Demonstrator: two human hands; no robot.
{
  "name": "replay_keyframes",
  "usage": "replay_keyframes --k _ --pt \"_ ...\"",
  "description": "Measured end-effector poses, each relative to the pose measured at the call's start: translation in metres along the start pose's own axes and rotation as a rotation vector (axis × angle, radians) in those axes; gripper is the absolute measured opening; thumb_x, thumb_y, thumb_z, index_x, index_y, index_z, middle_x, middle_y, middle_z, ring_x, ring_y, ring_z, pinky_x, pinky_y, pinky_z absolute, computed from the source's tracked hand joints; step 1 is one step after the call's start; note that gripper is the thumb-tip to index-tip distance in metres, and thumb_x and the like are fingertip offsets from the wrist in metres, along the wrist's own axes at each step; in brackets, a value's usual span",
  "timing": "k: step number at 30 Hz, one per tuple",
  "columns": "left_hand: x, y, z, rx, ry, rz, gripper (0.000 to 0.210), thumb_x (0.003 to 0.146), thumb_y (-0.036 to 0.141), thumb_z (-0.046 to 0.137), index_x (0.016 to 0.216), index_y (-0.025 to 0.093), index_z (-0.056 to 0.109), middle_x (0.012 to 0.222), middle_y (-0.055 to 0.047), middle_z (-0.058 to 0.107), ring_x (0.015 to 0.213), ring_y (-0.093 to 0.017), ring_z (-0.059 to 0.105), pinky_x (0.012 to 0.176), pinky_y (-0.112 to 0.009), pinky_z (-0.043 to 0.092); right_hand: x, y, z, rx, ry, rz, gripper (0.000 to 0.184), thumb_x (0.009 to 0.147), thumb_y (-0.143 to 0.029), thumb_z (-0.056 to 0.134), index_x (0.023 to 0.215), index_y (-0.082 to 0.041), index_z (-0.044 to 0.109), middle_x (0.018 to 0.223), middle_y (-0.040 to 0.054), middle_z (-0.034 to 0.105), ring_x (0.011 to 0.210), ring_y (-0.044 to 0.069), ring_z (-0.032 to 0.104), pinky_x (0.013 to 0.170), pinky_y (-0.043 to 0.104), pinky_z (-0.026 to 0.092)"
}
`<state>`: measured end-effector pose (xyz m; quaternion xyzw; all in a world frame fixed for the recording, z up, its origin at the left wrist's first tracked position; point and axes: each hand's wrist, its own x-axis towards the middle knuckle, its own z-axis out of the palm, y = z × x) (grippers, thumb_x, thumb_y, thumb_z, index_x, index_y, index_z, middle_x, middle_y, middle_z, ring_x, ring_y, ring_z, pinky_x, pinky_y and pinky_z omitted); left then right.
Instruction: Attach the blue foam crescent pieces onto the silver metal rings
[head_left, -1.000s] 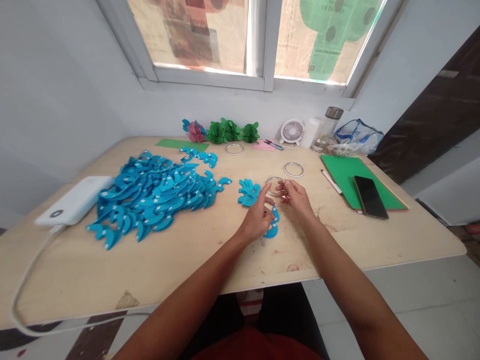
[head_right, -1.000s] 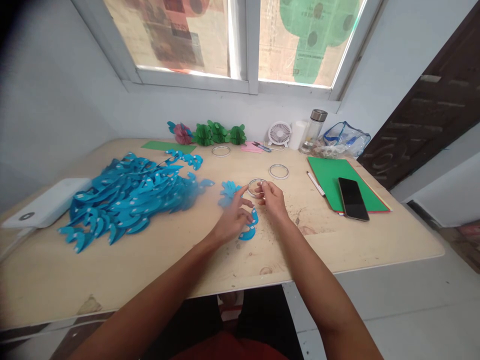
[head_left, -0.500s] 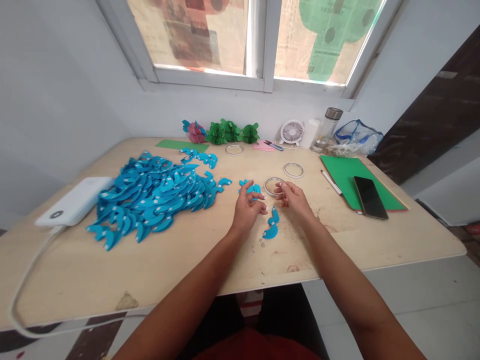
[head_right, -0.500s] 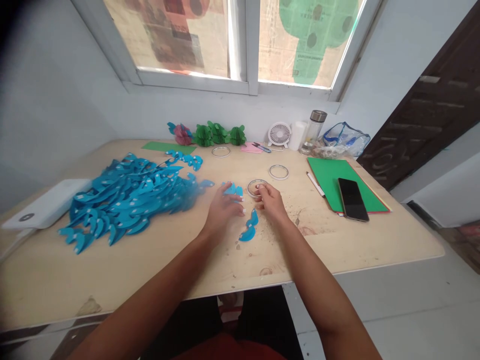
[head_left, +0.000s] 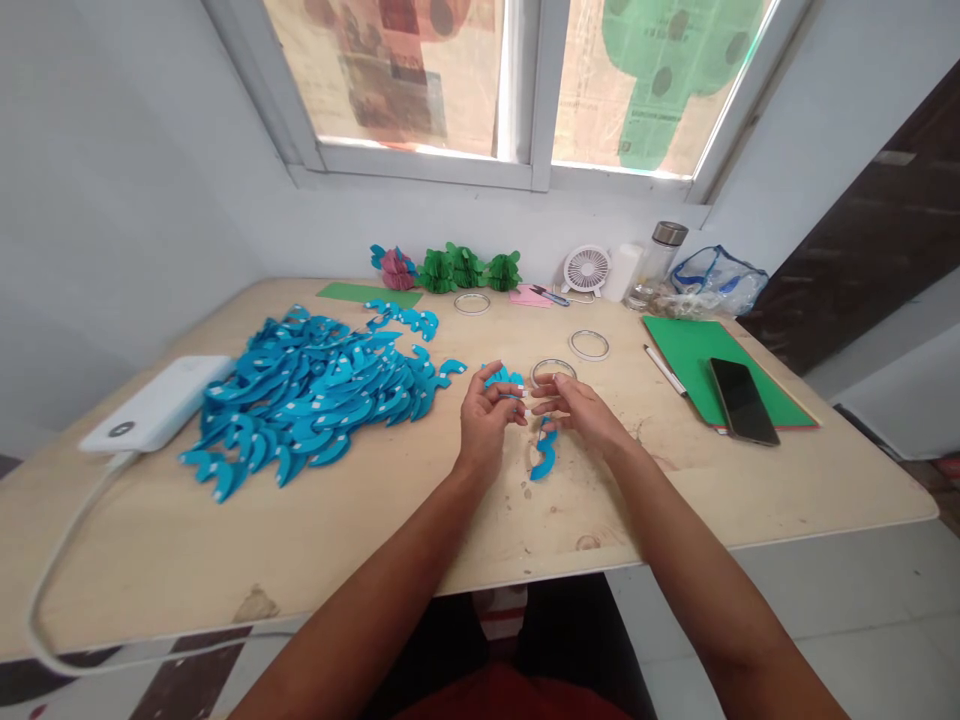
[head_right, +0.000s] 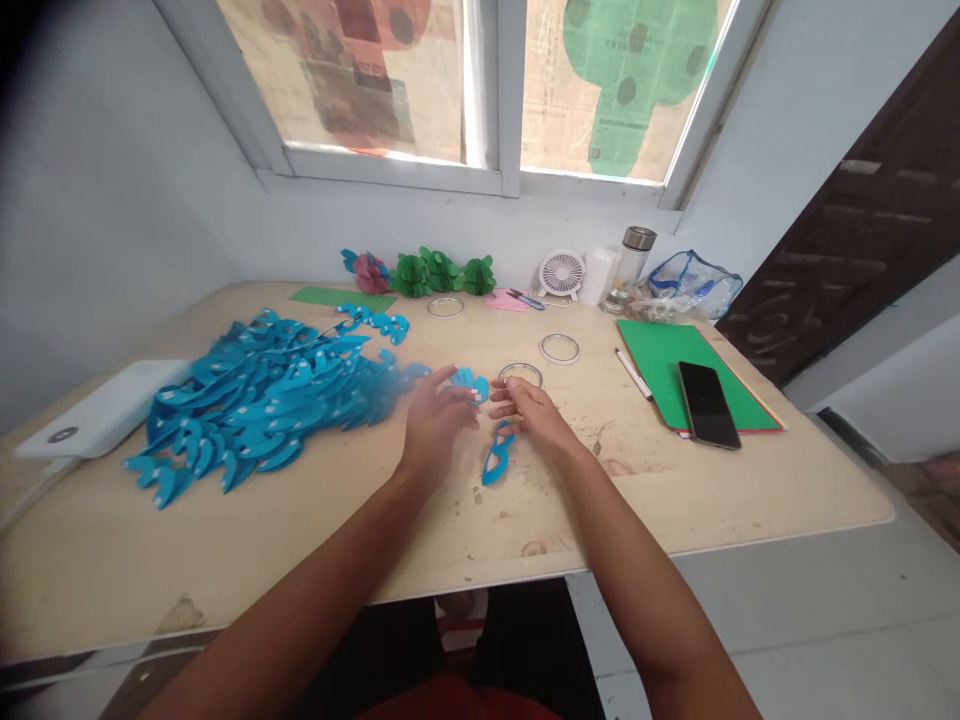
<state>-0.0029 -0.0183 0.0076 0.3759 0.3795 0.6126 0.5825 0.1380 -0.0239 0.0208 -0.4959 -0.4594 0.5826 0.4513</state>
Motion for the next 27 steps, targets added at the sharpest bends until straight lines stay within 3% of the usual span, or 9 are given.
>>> replay_keyframes --k 6,13,21,27 --pt "-0.0016 0.0021 -0.0001 0.019 0.013 0.057 0.051 0.060 0.014 0.058 0.110 0.016 0.050 0.068 0.002 0.062 0.048 -0.009 0.052 0.049 -0.022 0.045 -0.0014 0.0000 0.0008 0.134 -0.094 0.046 0.034 0.089 -0.044 0.042 0.107 -0.020 0.058 0.104 0.0097 0.063 0.080 0.016 0.064 0.063 0.027 0.054" --pt "-0.0002 0.0021 -0.0010 0.019 0.034 0.090 0.047 0.063 0.016 0.060 0.110 0.016 0.051 0.066 0.002 0.061 0.048 -0.009 0.052 0.049 -0.022 0.045 -0.0009 -0.0015 0.0038 0.021 -0.050 0.088 0.035 0.091 -0.041 0.039 0.110 -0.017 0.055 0.084 0.0079 0.067 0.072 0.015 0.066 0.062 0.026 0.053" --pt "-0.0009 0.0037 0.0001 0.061 0.041 0.043 0.048 0.061 0.017 0.060 0.108 0.017 0.052 0.067 0.002 0.061 0.050 -0.008 0.052 0.048 -0.021 0.045 0.0027 0.0029 0.0000 -0.068 -0.041 0.070 0.038 0.089 -0.045 0.041 0.110 -0.017 0.056 0.083 0.0075 0.067 0.069 0.014 0.064 0.057 0.023 0.052" --pt "0.0008 0.0019 -0.0011 0.125 0.041 0.020 0.048 0.062 0.020 0.061 0.108 0.017 0.051 0.068 0.002 0.060 0.053 -0.009 0.054 0.050 -0.021 0.045 0.0039 0.0004 -0.0021 -0.066 0.000 0.059 0.035 0.091 -0.042 0.038 0.107 -0.016 0.056 0.070 0.0050 0.066 0.061 0.013 0.064 0.057 0.023 0.051"
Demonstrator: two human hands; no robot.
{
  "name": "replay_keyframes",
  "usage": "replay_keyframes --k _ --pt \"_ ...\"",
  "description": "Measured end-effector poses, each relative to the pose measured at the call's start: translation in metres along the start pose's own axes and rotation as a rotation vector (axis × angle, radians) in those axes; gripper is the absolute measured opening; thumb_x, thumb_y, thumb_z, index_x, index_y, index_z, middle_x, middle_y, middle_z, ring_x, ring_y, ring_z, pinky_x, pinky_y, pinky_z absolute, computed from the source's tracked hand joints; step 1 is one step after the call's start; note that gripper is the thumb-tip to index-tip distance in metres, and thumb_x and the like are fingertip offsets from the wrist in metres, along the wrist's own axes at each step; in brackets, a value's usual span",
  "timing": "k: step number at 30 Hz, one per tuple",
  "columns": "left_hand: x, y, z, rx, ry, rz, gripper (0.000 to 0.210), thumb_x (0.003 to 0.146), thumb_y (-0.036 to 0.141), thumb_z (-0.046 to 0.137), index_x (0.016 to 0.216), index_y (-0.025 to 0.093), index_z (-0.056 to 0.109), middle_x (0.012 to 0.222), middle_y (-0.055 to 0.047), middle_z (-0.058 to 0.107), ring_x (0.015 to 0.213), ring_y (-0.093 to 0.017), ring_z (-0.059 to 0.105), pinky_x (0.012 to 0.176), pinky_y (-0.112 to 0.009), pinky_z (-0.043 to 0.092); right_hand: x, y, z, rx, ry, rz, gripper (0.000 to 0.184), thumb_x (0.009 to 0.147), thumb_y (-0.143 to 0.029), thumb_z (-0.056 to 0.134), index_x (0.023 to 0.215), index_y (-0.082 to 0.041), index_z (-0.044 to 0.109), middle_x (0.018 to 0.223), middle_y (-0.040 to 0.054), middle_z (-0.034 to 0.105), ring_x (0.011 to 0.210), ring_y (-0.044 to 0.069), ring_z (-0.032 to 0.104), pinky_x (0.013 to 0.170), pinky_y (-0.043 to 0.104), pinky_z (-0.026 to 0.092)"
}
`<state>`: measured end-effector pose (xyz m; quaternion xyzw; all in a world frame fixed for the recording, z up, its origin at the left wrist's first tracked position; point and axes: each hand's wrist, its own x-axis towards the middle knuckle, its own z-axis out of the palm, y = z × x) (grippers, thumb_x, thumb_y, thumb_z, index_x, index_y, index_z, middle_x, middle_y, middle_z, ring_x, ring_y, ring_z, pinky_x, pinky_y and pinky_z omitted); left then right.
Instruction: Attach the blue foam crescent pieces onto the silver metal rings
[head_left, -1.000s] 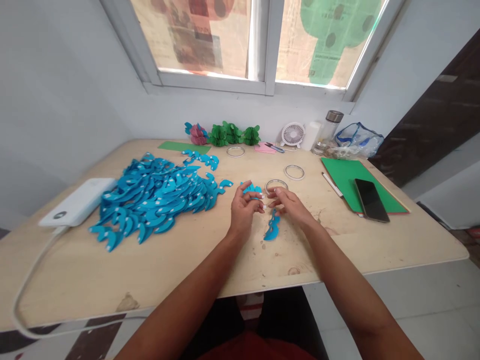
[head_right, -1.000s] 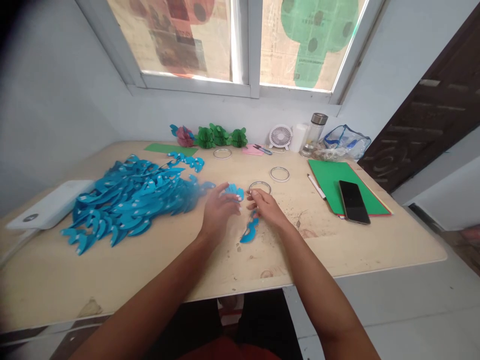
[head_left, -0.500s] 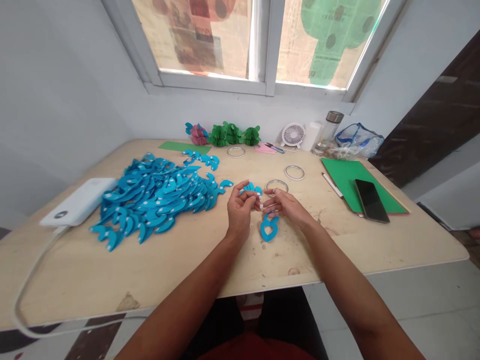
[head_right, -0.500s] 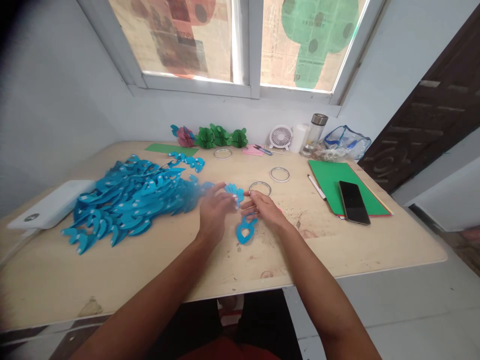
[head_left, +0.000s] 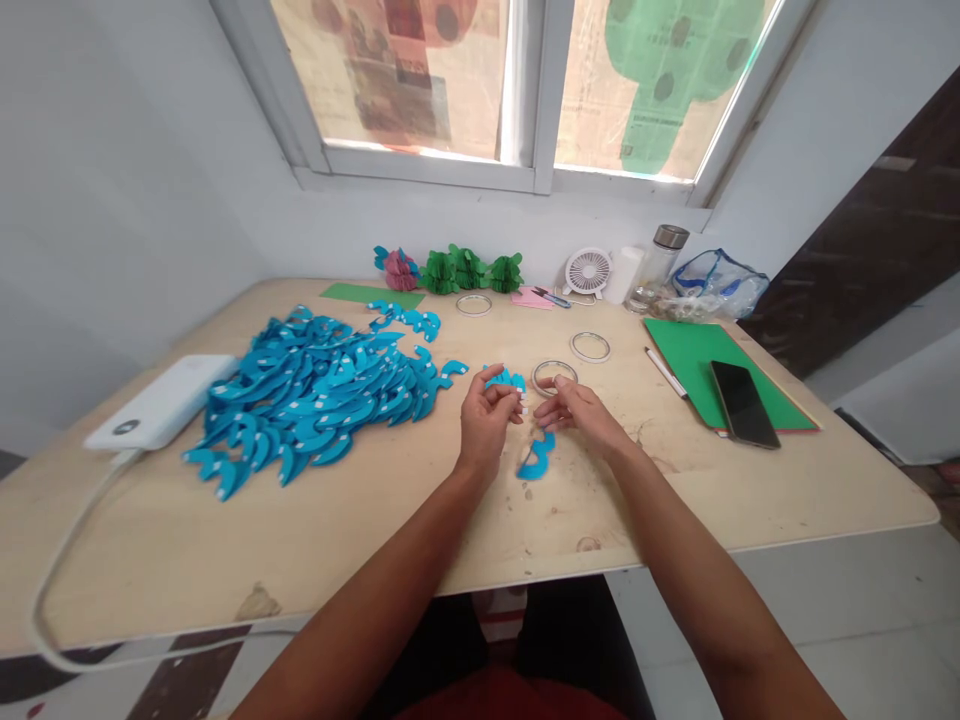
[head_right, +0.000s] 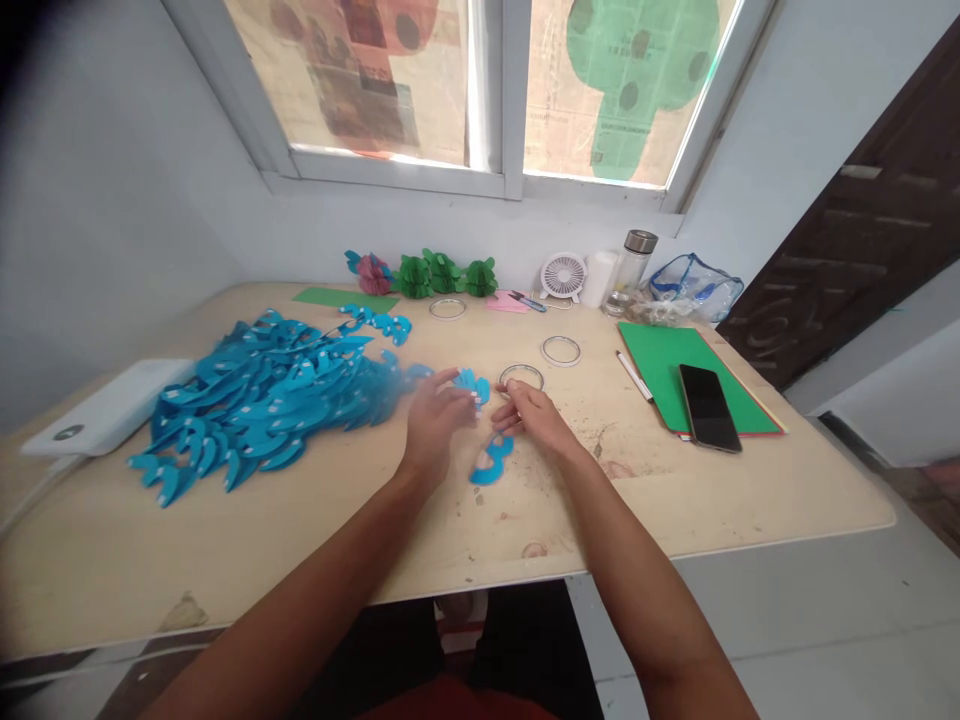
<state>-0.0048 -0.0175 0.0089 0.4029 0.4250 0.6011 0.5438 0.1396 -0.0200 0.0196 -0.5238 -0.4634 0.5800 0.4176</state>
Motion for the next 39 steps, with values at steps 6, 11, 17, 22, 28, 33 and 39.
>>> replay_keyframes --k 6,11,17,22,28,33,39 --pt "0.006 -0.008 -0.003 0.084 -0.028 0.039 0.049 0.063 0.021 0.064 0.110 0.020 0.050 0.084 -0.002 0.060 0.074 -0.014 0.060 0.061 -0.024 0.050 0.003 -0.002 -0.007 0.129 0.143 -0.110 0.034 0.091 -0.043 0.037 0.102 -0.016 0.056 0.068 0.0045 0.067 0.060 0.013 0.064 0.058 0.024 0.051" --pt "0.008 -0.011 -0.003 0.042 -0.125 0.024 0.054 0.063 0.026 0.067 0.113 0.020 0.047 0.094 -0.005 0.059 0.085 -0.016 0.061 0.067 -0.027 0.051 0.003 -0.001 -0.008 0.197 0.192 -0.179 0.036 0.088 -0.048 0.042 0.100 -0.017 0.056 0.068 0.0043 0.067 0.060 0.013 0.064 0.058 0.025 0.052" --pt "0.004 -0.006 -0.003 -0.003 -0.213 0.015 0.064 0.060 0.023 0.071 0.118 0.022 0.044 0.101 -0.006 0.057 0.086 -0.018 0.063 0.071 -0.030 0.051 0.001 -0.003 -0.006 0.176 0.209 -0.187 0.037 0.085 -0.050 0.046 0.098 -0.017 0.057 0.065 0.0036 0.066 0.058 0.013 0.063 0.057 0.024 0.050" --pt "0.000 -0.004 -0.003 0.068 -0.332 0.097 0.070 0.061 0.017 0.070 0.124 0.027 0.040 0.110 -0.007 0.052 0.097 -0.019 0.059 0.077 -0.031 0.049 0.001 -0.001 -0.006 0.179 0.178 -0.212 0.037 0.083 -0.050 0.048 0.096 -0.017 0.057 0.066 0.0036 0.067 0.059 0.013 0.063 0.057 0.024 0.049" --pt "-0.002 -0.004 -0.006 0.217 -0.419 0.177 0.072 0.066 0.013 0.062 0.131 0.030 0.034 0.118 -0.009 0.048 0.104 -0.020 0.056 0.077 -0.031 0.047 0.001 -0.002 -0.006 0.203 0.194 -0.207 0.035 0.083 -0.049 0.050 0.094 -0.017 0.058 0.064 0.0032 0.067 0.058 0.013 0.063 0.056 0.023 0.049" --pt "-0.001 0.001 -0.009 0.288 -0.512 0.154 0.081 0.063 0.016 0.068 0.134 0.032 0.031 0.124 -0.010 0.045 0.105 -0.021 0.055 0.079 -0.032 0.048 0.001 -0.004 -0.006 0.215 0.231 -0.199 0.034 0.084 -0.048 0.049 0.091 -0.017 0.059 0.065 0.0040 0.067 0.057 0.013 0.063 0.055 0.023 0.049" --pt "-0.002 -0.003 -0.008 0.384 -0.530 0.253 0.076 0.065 0.011 0.062 0.134 0.030 0.034 0.121 -0.009 0.050 0.097 -0.018 0.059 0.081 -0.032 0.049 -0.001 -0.007 -0.007 0.205 0.271 -0.187 0.034 0.083 -0.049 0.049 0.087 -0.017 0.058 0.065 0.0045 0.067 0.058 0.014 0.063 0.054 0.024 0.049"
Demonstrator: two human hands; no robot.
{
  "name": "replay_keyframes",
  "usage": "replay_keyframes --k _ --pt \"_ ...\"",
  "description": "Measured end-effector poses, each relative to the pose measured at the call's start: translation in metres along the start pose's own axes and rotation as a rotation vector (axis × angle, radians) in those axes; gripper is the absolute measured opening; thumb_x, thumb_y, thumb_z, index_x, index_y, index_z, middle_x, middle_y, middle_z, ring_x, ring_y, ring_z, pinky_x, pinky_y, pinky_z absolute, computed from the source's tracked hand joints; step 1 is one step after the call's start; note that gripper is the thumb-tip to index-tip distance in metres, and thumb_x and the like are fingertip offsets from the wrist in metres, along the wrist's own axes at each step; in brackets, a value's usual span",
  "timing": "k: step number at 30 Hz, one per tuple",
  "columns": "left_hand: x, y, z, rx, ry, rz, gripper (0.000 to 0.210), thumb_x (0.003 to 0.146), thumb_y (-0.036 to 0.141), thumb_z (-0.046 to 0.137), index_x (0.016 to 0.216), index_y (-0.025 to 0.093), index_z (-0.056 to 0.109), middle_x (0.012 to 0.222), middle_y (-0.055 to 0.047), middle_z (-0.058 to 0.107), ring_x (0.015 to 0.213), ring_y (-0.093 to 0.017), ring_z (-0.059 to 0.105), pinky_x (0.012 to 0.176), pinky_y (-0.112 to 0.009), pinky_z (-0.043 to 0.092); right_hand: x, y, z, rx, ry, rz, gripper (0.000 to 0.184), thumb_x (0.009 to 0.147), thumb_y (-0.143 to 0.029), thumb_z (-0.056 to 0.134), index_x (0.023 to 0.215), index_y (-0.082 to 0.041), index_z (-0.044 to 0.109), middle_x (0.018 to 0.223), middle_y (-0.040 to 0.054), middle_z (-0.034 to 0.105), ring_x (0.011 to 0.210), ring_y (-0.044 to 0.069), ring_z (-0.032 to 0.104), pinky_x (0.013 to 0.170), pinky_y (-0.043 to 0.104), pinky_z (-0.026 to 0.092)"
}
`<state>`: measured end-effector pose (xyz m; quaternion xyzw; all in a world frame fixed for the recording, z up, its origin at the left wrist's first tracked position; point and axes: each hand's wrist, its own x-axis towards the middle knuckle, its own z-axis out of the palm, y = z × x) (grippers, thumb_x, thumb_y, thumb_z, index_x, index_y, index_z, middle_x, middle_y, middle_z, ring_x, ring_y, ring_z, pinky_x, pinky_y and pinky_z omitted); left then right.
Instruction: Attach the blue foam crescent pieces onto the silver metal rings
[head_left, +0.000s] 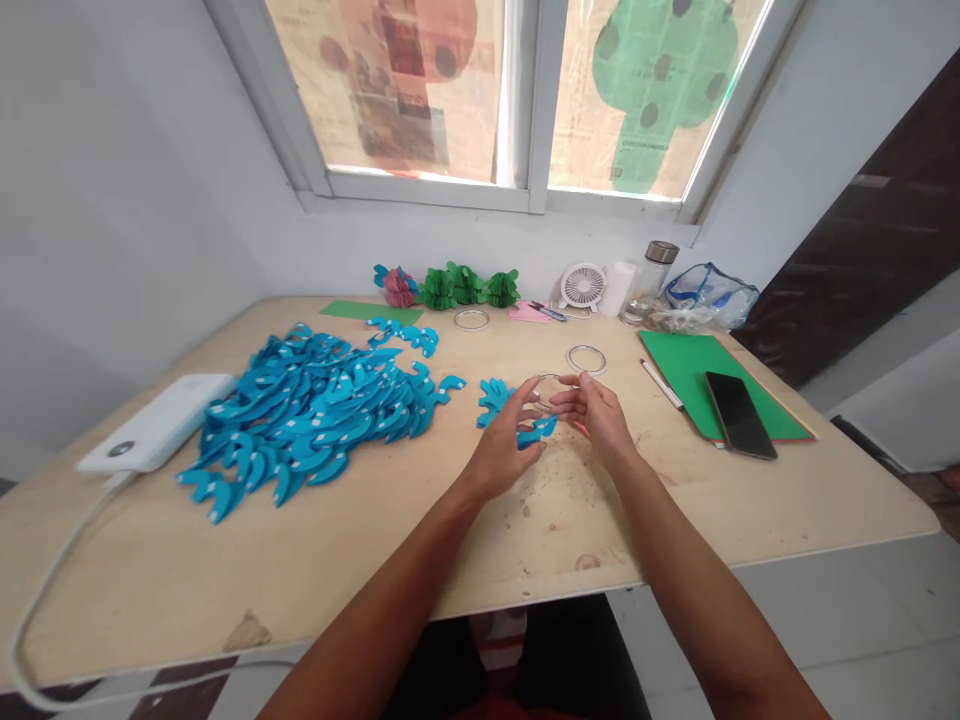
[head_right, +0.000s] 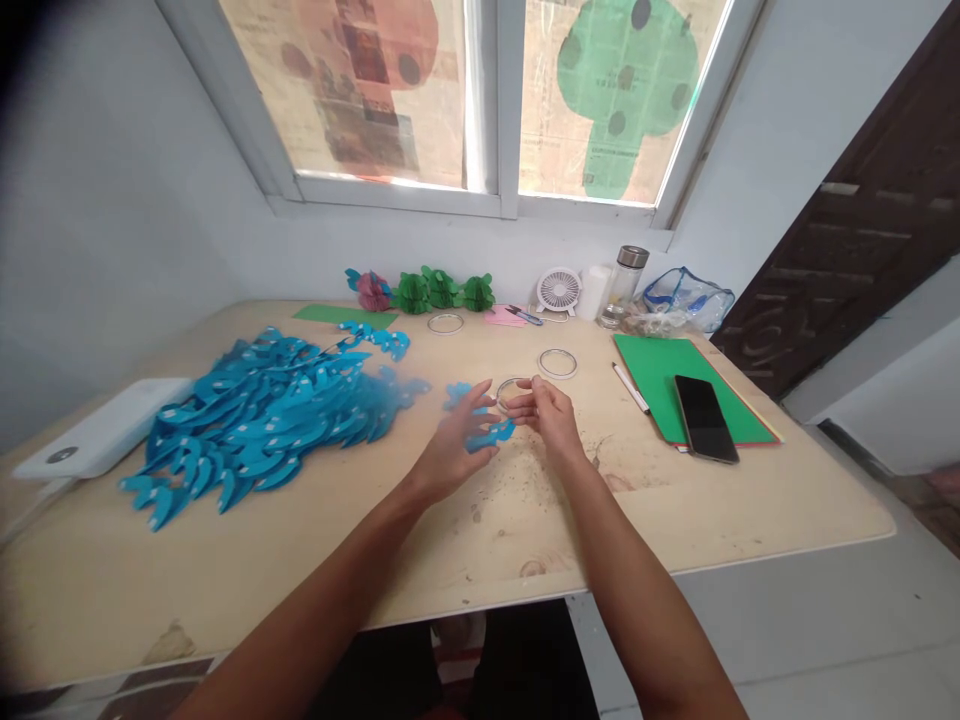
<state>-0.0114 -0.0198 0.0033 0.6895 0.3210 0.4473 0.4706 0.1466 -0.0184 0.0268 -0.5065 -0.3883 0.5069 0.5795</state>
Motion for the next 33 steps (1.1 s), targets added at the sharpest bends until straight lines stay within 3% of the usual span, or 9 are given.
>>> replay_keyframes --k 7,15,20,25,30,33 --pt "0.0004 -0.0044 -0.0017 0.166 0.138 0.002 0.066 0.067 0.004 0.049 0.129 0.026 0.042 0.110 -0.007 0.058 0.080 -0.014 0.063 0.072 -0.028 0.051 -0.0002 0.0006 0.0007 -0.027 0.015 -0.009 0.037 0.080 -0.053 0.050 0.087 -0.017 0.058 0.065 0.0045 0.067 0.057 0.013 0.063 0.053 0.023 0.048" --pt "-0.0025 -0.0045 -0.0011 0.403 0.135 0.095 0.074 0.065 0.004 0.052 0.133 0.028 0.038 0.113 -0.006 0.061 0.101 -0.021 0.059 0.084 -0.034 0.048 -0.0031 0.0019 0.0029 -0.063 -0.079 -0.022 0.041 0.078 -0.054 0.053 0.094 -0.017 0.059 0.068 0.0043 0.067 0.060 0.014 0.063 0.057 0.026 0.050" --pt "-0.0030 -0.0029 0.0018 0.363 0.162 0.084 0.063 0.072 0.006 0.046 0.130 0.029 0.042 0.106 -0.004 0.064 0.088 -0.018 0.064 0.080 -0.033 0.049 -0.0040 0.0034 0.0045 -0.065 -0.134 -0.031 0.044 0.075 -0.057 0.054 0.094 -0.017 0.059 0.070 0.0049 0.067 0.061 0.015 0.064 0.058 0.026 0.050" --pt "-0.0028 0.0010 0.0019 0.317 0.231 0.078 0.059 0.072 0.005 0.046 0.126 0.029 0.049 0.101 -0.004 0.066 0.091 -0.019 0.062 0.080 -0.032 0.047 -0.0045 0.0048 0.0055 -0.059 -0.155 -0.045 0.044 0.075 -0.057 0.054 0.093 -0.017 0.059 0.071 0.0051 0.067 0.063 0.015 0.064 0.059 0.027 0.050" --pt "-0.0025 0.0014 0.0017 0.204 0.278 0.062 0.053 0.073 0.008 0.049 0.123 0.027 0.051 0.100 -0.005 0.066 0.082 -0.016 0.062 0.074 -0.029 0.048 -0.0017 0.0049 0.0026 -0.047 0.000 -0.099 0.042 0.074 -0.055 0.055 0.091 -0.017 0.061 0.082 0.0061 0.067 0.069 0.014 0.062 0.057 0.023 0.048" --pt "0.0004 -0.0025 0.0012 0.025 0.336 0.000 0.053 0.072 0.011 0.054 0.123 0.025 0.050 0.100 -0.006 0.065 0.088 -0.016 0.060 0.072 -0.027 0.049 0.0013 0.0069 0.0003 -0.078 0.055 -0.070 0.038 0.074 -0.051 0.056 0.090 -0.017 0.062 0.082 0.0047 0.066 0.065 0.011 0.059 0.053 0.021 0.045"
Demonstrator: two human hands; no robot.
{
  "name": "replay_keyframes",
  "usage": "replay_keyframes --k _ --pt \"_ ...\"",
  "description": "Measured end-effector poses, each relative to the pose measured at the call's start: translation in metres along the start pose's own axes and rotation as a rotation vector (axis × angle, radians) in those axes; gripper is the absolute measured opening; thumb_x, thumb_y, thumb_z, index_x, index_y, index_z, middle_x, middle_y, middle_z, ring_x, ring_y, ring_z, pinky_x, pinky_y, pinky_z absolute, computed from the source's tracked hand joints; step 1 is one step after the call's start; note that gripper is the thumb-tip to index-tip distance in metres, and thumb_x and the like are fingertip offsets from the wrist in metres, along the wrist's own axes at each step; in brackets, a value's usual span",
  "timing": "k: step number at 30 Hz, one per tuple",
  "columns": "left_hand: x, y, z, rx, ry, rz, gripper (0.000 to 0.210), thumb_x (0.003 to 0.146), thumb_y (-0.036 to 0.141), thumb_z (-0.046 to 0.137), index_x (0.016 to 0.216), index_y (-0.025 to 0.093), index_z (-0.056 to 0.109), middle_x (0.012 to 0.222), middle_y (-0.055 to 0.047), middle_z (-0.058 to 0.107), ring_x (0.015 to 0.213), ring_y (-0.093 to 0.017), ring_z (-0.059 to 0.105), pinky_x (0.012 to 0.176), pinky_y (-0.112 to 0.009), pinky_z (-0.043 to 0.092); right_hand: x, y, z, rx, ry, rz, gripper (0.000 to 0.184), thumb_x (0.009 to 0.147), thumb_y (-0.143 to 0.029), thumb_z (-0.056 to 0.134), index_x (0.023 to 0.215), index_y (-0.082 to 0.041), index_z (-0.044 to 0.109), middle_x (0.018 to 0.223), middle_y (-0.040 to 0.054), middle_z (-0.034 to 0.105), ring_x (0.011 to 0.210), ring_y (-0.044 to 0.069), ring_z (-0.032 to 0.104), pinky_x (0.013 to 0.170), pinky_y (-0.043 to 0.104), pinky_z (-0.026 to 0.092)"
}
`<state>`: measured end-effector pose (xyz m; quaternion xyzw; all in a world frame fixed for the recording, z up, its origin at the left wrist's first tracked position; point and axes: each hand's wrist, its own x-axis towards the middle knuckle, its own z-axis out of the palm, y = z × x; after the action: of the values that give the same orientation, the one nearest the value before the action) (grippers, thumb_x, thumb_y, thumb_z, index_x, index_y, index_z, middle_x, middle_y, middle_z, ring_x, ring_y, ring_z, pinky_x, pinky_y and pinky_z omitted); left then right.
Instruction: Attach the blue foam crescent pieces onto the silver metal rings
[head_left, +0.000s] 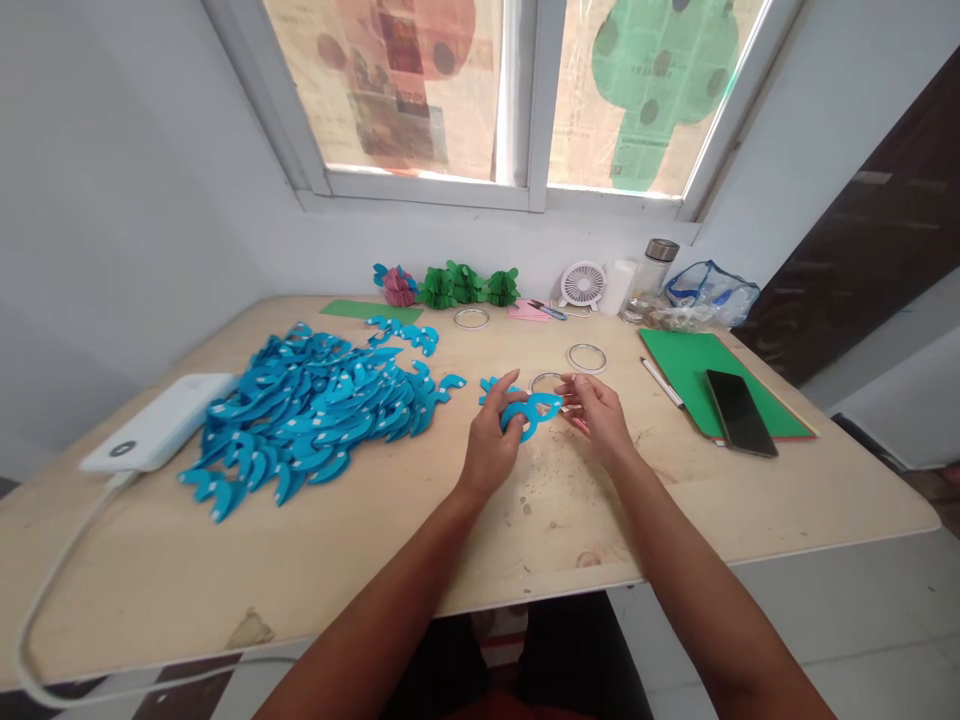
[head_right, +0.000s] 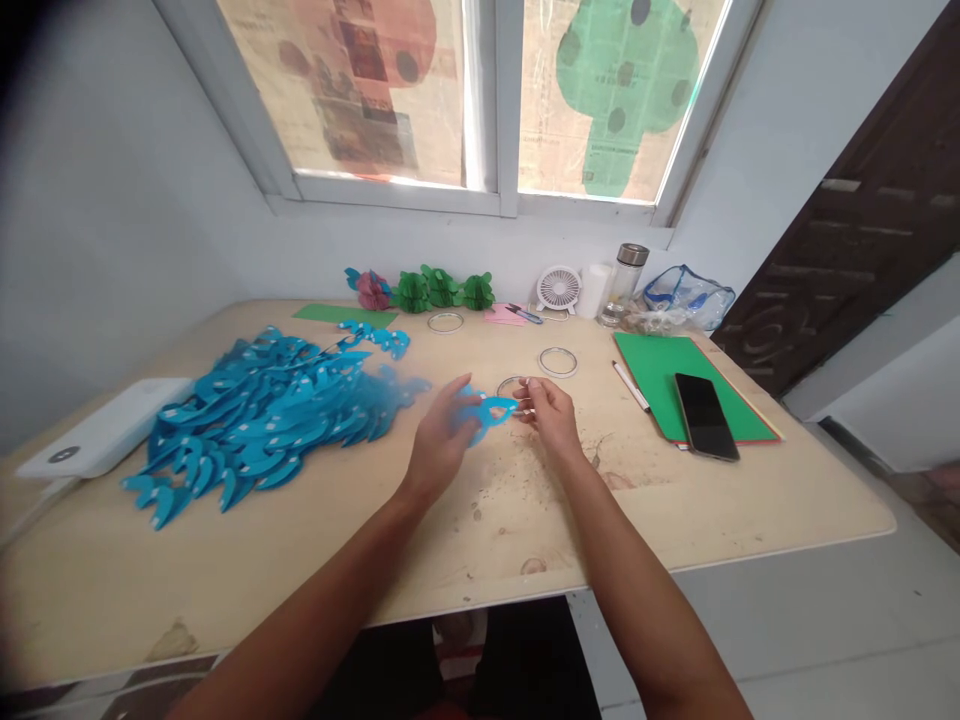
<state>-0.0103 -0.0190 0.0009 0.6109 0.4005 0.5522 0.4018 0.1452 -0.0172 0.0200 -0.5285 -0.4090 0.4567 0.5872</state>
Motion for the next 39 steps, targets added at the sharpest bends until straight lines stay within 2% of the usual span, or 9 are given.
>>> replay_keyframes --k 3,7,11,17,23,32,39 --pt "0.004 -0.005 0.001 -0.205 0.067 -0.125 0.056 0.068 0.014 0.060 0.123 0.023 0.050 0.100 -0.007 0.064 0.097 -0.018 0.059 0.074 -0.028 0.051 0.001 0.004 0.000 -0.053 -0.057 0.024 0.033 0.073 -0.047 0.057 0.089 -0.018 0.063 0.078 0.0028 0.065 0.063 0.011 0.058 0.051 0.020 0.042" --pt "0.008 -0.009 0.003 -0.384 0.120 -0.240 0.061 0.064 0.017 0.066 0.123 0.022 0.049 0.100 -0.006 0.061 0.088 -0.017 0.061 0.074 -0.031 0.053 0.000 0.006 0.001 -0.108 -0.155 0.022 0.027 0.072 -0.041 0.058 0.087 -0.019 0.064 0.080 0.0025 0.066 0.065 0.011 0.057 0.053 0.021 0.042" --pt "0.009 -0.010 0.003 -0.432 0.161 -0.263 0.063 0.062 0.017 0.069 0.122 0.021 0.050 0.099 -0.006 0.059 0.081 -0.014 0.061 0.074 -0.030 0.052 -0.002 0.004 0.002 -0.127 -0.222 -0.006 0.025 0.072 -0.040 0.059 0.084 -0.019 0.066 0.082 0.0035 0.066 0.072 0.013 0.058 0.057 0.023 0.043" --pt "0.009 -0.009 0.003 -0.412 0.192 -0.265 0.065 0.062 0.018 0.069 0.123 0.020 0.050 0.100 -0.006 0.058 0.085 -0.016 0.061 0.074 -0.029 0.052 -0.003 0.001 0.002 -0.122 -0.298 -0.031 0.025 0.074 -0.041 0.058 0.083 -0.020 0.067 0.087 0.0049 0.066 0.079 0.016 0.059 0.061 0.025 0.043" --pt "0.009 -0.008 0.002 -0.385 0.181 -0.254 0.063 0.064 0.017 0.066 0.124 0.020 0.048 0.100 -0.007 0.059 0.093 -0.018 0.060 0.076 -0.030 0.052 -0.003 0.004 0.001 -0.129 -0.320 -0.040 0.025 0.075 -0.040 0.058 0.087 -0.020 0.067 0.087 0.0044 0.065 0.077 0.015 0.058 0.061 0.025 0.042" --pt "0.009 -0.017 0.001 -0.282 0.154 -0.155 0.058 0.067 0.018 0.059 0.124 0.022 0.047 0.100 -0.005 0.061 0.098 -0.018 0.059 0.082 -0.033 0.052 -0.004 0.004 0.001 -0.140 -0.355 -0.029 0.023 0.076 -0.036 0.058 0.088 -0.019 0.066 0.080 0.0033 0.064 0.066 0.012 0.054 0.059 0.024 0.039" --pt "0.008 -0.017 0.000 -0.183 0.151 -0.085 0.057 0.069 0.015 0.056 0.126 0.020 0.047 0.102 -0.007 0.060 0.101 -0.018 0.057 0.082 -0.033 0.051 -0.005 0.003 0.002 -0.123 -0.368 -0.021 0.020 0.076 -0.036 0.058 0.085 -0.019 0.064 0.078 0.0029 0.063 0.067 0.012 0.055 0.059 0.024 0.039"
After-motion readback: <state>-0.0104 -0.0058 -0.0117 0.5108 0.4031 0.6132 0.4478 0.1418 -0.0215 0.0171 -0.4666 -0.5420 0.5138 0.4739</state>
